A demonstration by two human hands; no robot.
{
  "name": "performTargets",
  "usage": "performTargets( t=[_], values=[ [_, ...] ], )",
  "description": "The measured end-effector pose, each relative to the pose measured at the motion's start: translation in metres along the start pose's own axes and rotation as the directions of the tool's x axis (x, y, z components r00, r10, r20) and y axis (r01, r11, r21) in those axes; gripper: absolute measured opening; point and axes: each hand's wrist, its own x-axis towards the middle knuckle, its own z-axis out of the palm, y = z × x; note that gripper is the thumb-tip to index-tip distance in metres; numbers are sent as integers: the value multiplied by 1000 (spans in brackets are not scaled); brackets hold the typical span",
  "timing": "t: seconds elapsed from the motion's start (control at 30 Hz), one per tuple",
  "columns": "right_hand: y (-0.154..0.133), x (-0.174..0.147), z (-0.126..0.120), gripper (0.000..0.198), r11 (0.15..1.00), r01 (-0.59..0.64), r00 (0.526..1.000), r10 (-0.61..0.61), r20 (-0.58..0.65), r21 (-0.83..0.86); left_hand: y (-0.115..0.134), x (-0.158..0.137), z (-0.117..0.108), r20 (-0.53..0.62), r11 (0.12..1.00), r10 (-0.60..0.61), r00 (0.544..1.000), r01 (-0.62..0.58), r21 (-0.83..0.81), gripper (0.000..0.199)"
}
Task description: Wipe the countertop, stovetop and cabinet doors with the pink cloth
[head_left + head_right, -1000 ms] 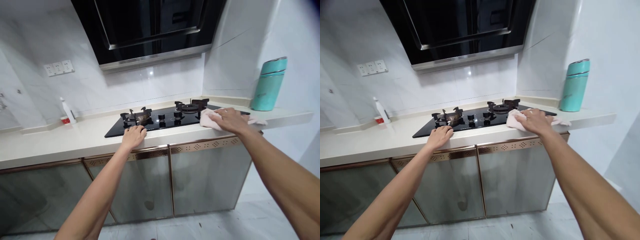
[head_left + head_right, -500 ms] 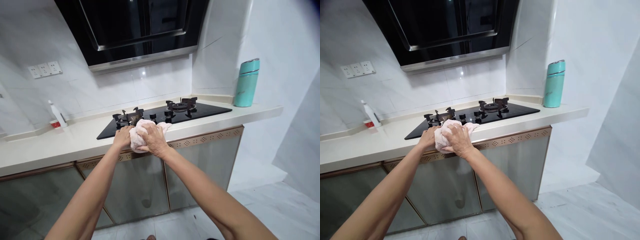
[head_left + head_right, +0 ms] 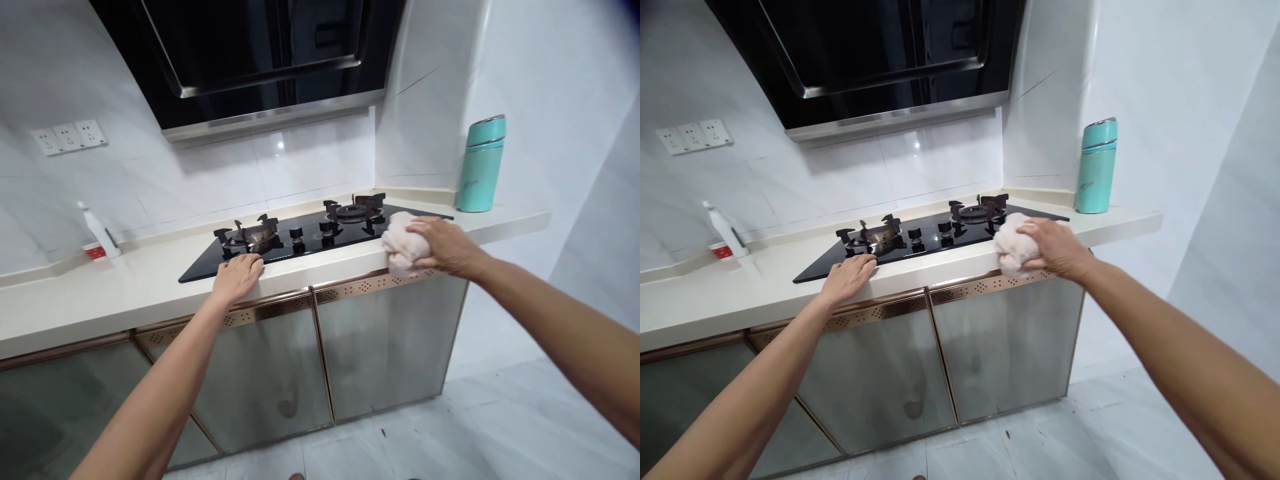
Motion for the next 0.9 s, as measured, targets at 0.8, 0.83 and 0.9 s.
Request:
performTargets(
  t=[0.8,0.83,0.9],
  values=[
    [-305,98,19,82,934,316,943,-328,53,168,-14,9,1,-23,995,-52,998,50,-81,47],
    [-306,100,17,83,928,317,938,-337,78,196,-14,8,0,-27,994,-53,998,51,-93,47],
    [-296,102,11,84,900,326,915,-378,145,288,-14,6,-1,-33,997,-31,999,28,-65,46]
  ],
)
